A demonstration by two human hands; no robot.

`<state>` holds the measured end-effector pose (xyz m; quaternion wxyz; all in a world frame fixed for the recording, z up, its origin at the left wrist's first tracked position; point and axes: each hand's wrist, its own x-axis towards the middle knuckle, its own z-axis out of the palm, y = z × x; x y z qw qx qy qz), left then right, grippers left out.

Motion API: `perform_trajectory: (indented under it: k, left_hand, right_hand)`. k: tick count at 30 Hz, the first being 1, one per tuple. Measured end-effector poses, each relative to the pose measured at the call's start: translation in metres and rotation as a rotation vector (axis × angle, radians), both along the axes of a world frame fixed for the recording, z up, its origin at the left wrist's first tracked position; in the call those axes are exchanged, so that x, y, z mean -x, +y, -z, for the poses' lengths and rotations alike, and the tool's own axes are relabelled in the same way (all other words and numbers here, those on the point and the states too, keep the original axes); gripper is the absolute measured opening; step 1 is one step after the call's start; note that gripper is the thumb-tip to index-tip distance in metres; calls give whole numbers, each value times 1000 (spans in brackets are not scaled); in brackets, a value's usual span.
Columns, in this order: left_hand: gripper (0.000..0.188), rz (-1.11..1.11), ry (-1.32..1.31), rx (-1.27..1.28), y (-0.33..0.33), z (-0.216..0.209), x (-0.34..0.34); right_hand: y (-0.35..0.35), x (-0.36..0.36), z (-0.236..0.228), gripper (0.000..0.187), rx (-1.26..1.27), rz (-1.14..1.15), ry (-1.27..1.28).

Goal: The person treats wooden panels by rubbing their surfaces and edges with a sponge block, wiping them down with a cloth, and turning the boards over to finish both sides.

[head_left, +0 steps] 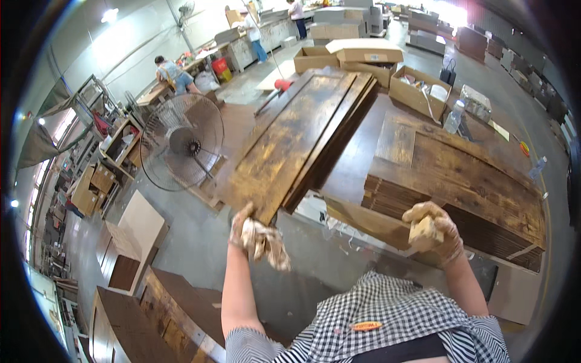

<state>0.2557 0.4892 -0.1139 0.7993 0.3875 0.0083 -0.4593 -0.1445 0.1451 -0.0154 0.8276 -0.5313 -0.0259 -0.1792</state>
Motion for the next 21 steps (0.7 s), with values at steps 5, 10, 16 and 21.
perform_trajectory:
  k: [5, 10, 16, 21]
  left_hand:
    - [48, -464, -576, -429, -28, 6, -20]
    - [52, -462, -592, -603, -39, 12, -23]
    - [67, -292, -1201, -1440, -25, 35, -52]
    - [41, -685, -850, -464, -33, -69, -4]
  right_hand:
    - [-39, 21, -7, 59, -33, 217, -66]
    - [-70, 39, -2, 57, -144, 231, -90]
    - [-104, 31, 1, 57, -186, 149, -148]
    - [-129, 51, 1, 68, -288, 349, -117]
